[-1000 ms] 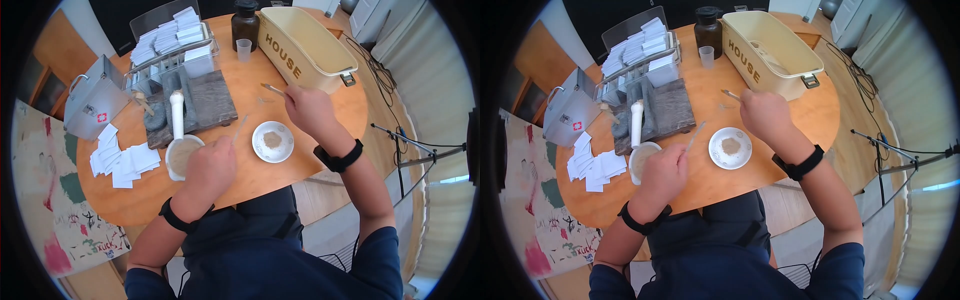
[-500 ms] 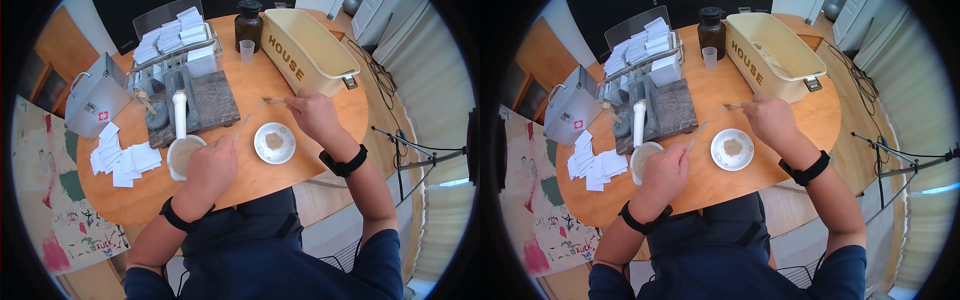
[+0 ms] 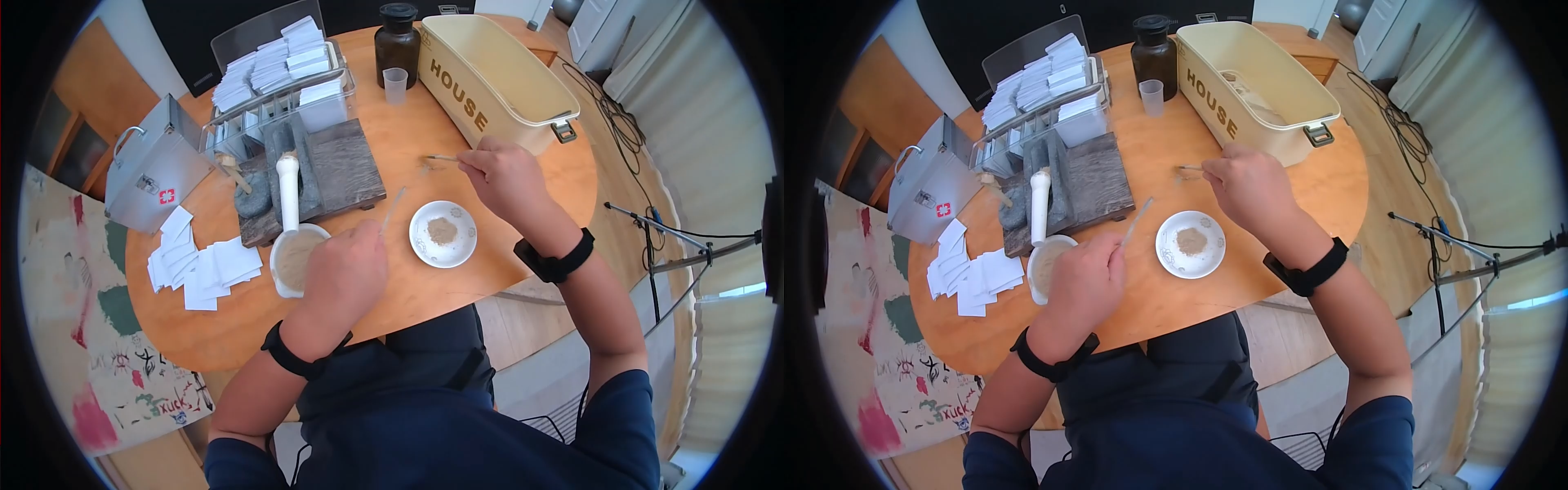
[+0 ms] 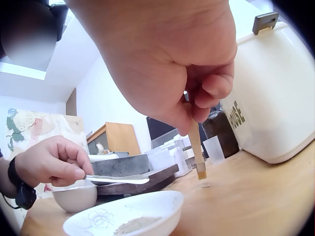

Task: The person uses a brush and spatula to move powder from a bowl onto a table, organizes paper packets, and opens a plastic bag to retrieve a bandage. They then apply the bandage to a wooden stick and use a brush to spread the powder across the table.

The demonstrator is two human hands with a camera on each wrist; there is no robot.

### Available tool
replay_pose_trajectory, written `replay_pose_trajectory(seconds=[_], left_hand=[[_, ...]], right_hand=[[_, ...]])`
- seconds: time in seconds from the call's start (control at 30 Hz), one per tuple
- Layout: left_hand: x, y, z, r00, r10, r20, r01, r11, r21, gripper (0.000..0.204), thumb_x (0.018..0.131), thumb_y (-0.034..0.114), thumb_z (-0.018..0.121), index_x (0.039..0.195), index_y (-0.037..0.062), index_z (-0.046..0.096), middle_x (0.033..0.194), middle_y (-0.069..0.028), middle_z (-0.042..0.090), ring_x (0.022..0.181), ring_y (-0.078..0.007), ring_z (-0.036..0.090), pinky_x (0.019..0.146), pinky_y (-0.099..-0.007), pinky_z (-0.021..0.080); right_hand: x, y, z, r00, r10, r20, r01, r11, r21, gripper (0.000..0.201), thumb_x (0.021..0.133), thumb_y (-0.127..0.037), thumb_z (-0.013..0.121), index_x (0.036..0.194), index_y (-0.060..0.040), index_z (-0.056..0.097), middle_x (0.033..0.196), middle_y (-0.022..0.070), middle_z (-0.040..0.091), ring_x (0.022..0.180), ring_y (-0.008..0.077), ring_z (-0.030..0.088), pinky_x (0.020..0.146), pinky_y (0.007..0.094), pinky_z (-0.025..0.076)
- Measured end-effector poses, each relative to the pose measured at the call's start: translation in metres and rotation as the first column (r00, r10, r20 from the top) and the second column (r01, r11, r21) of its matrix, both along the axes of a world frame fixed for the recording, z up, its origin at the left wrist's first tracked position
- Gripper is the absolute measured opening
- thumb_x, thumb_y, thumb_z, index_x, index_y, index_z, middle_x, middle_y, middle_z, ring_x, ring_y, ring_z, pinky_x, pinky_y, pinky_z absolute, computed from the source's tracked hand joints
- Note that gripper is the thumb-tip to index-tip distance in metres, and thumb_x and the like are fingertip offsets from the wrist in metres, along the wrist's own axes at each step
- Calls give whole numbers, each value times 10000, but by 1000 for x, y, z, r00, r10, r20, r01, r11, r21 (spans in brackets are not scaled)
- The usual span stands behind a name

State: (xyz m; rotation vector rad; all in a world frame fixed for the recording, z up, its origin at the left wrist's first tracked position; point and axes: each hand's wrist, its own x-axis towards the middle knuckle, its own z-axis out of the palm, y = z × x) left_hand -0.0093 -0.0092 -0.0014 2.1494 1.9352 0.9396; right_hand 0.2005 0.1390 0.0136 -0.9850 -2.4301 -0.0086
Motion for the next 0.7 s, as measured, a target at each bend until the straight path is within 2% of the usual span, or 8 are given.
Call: replay_pose_trajectory(seconds=[0.2,0.27,0.4,0.47,0.57,0.7], left_hand=[[-1,6,2,1000,11,-22,-10,999,50,98,850,83,565,781,31,520,628,-173,582,582,-358,595,516,-454,468],[1,11,4,999,40,-28,-42,997,-65,46,841,68,588,859,26,590,691,-186,610,656,-381,606,577,-461,466],[6,26,4,999,37,10,-37,997,-67,55,845,75,584,843,20,581,690,-192,610,666,-389,608,587,-475,468],[8,33,5,998,62,-21,-64,992,-111,76,851,85,573,832,12,585,683,-201,608,670,-395,609,591,-484,469],[11,43,-1,994,83,-72,-95,979,-178,99,854,97,566,823,7,595,677,-209,608,666,-399,611,597,-488,476],[16,50,-3,992,100,-82,-114,974,-194,108,844,102,572,812,3,603,687,-216,618,667,-402,616,612,-487,490]], right_hand=[[2,-2,-9,999,36,-16,-37,999,-30,85,789,-110,657,836,-88,725,720,93,600,672,279,612,579,384,494],[4,-5,-8,998,-49,-50,47,998,-49,82,789,-114,663,836,-84,723,721,96,605,674,281,614,584,387,496],[7,-9,-15,999,-24,-47,21,998,-66,81,795,-108,657,835,-76,720,730,99,613,676,279,616,581,382,499],[7,-13,-17,985,-121,-123,115,992,-53,86,800,-107,650,838,-73,719,711,106,613,643,292,612,561,387,498],[12,-19,-21,981,-165,-98,156,984,-87,95,804,-106,638,832,-56,713,683,131,624,610,319,614,556,397,504],[10,-28,-22,975,-147,-165,118,978,-174,103,803,-105,625,808,-37,702,667,158,630,597,336,619,564,406,513]])
